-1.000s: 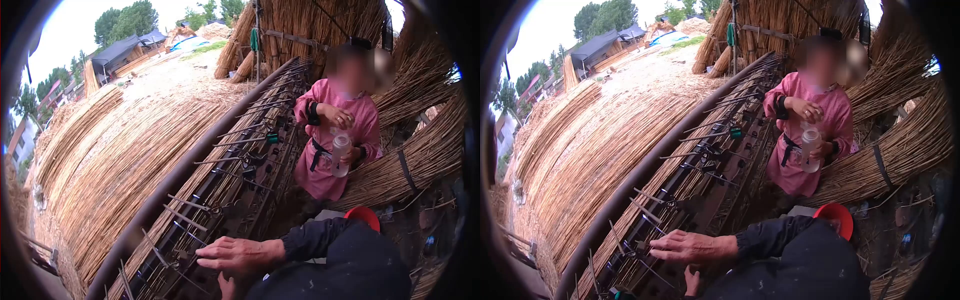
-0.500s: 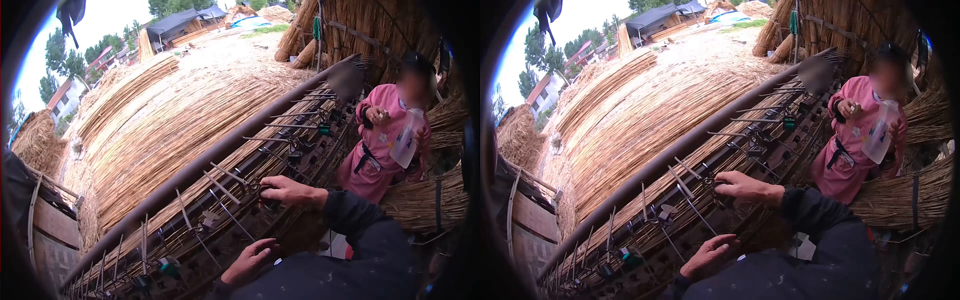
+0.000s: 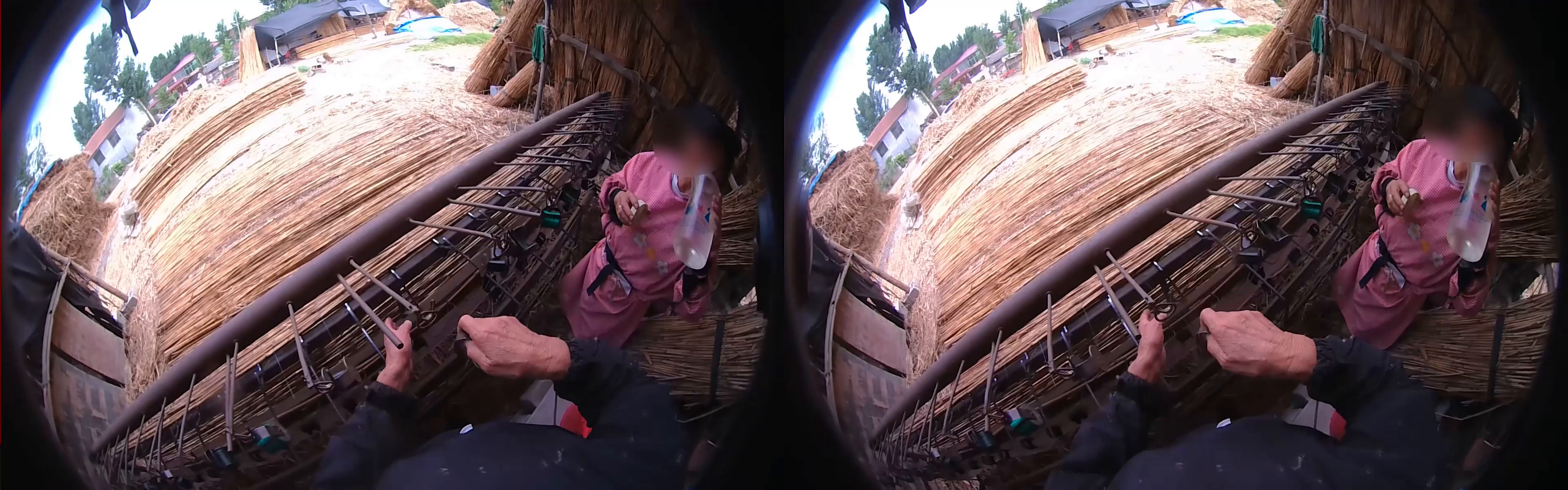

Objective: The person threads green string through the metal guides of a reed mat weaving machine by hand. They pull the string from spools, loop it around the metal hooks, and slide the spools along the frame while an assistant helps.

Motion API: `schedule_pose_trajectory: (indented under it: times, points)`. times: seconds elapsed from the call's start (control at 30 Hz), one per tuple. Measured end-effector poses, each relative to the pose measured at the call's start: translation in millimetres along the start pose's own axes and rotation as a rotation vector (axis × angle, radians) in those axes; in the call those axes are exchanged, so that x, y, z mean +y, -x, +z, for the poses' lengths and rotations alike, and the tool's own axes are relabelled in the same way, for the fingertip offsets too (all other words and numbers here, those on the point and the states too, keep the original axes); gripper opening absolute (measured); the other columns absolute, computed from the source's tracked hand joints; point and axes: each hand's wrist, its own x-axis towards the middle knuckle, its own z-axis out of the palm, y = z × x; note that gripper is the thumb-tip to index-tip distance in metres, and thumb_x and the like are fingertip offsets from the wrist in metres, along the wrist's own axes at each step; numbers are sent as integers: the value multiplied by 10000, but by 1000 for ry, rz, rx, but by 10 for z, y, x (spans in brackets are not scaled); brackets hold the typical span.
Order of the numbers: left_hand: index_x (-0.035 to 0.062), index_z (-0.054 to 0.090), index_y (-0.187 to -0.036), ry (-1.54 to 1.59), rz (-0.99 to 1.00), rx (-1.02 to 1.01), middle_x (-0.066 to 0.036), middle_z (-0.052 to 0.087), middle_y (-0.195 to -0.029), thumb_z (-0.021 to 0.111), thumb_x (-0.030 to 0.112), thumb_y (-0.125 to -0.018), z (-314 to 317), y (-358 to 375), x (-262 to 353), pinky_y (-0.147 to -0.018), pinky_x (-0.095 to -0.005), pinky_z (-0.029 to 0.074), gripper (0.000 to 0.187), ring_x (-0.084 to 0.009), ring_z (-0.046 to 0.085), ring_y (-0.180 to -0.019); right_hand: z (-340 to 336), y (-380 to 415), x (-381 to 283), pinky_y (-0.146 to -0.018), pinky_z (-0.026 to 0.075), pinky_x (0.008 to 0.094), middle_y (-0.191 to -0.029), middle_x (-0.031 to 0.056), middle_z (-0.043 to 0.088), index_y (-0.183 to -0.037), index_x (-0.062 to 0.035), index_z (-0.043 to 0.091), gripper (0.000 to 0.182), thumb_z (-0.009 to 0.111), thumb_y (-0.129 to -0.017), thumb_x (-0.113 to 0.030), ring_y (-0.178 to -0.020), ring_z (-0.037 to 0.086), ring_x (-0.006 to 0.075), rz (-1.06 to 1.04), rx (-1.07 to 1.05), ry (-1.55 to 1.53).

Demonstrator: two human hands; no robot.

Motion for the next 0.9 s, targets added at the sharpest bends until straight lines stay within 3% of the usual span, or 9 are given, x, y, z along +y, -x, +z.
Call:
schedule_pose_trajectory:
  times: [0.17,0.2,0.23,0.27,0.33,0.4,0.6,0.77,0.9]
  points:
    - [-56,116,-1468,95,-125,180,-249,321,-1452,602,168,-817,-253,-1566,-994,-1035,-380,329,843,-285,385,-1297,640,248,214,-764,462,454,-866,234,582,-1118,5,449,257,446,-895,-123,-864,592,405,77,-177,-391]
    - [-59,318,-1404,6,2,237,-213,505,-1316,572,166,-856,-172,-1566,-951,-947,-370,415,645,-272,526,-1160,722,272,220,-762,463,449,-878,242,584,-1128,4,448,264,448,-897,-123,-869,594,408,84,-149,-459]
    - [-59,318,-1404,6,7,231,-213,505,-1316,572,166,-856,-117,-1545,-831,-947,-370,415,645,-272,526,-1160,757,278,209,-759,464,445,-890,251,586,-1138,2,448,270,450,-899,-123,-875,596,410,91,-122,-525]
    - [-51,431,-1298,94,51,104,-181,585,-1157,551,169,-873,-74,-1512,-717,-873,-351,450,494,-253,580,-1041,743,276,181,-803,478,392,-943,196,614,-1150,-5,471,269,444,-898,-95,-900,623,317,153,-118,-608]
    - [-14,604,-969,219,92,4,-79,654,-735,503,171,-912,116,-1012,-255,-691,-292,492,219,-188,643,-733,825,284,231,-838,471,357,-970,151,616,-1156,-10,484,274,436,-895,-77,-923,613,254,164,-28,-818]
    - [-12,596,-971,209,85,-5,-87,645,-727,495,181,-924,163,-757,-161,-686,-292,496,223,-197,644,-717,835,292,250,-926,436,283,-1022,44,602,-1164,-24,517,293,425,-886,-29,-979,558,120,216,101,-1153]
    - [-6,562,-978,341,-89,-135,-69,598,-711,504,216,-980,173,544,239,-709,-365,551,229,-242,657,-689,821,318,342,-869,458,279,-965,70,614,-1184,-1,497,292,435,-899,-11,-930,588,129,232,207,-1179]
    - [-1,579,-1002,354,258,-194,-59,603,-683,457,150,-996,-216,1127,321,-866,-355,503,194,-198,647,-681,1031,220,198,-840,475,278,-947,68,618,-1157,1,502,227,470,-958,-103,-900,594,123,227,72,-1257]
    - [26,554,-1001,496,154,-131,12,430,-568,469,167,-991,-533,1340,424,-839,-345,510,164,-127,531,-549,1196,-2,-95,-802,479,306,-916,94,614,-1082,-9,490,165,473,-954,-112,-867,591,153,64,-23,-988]
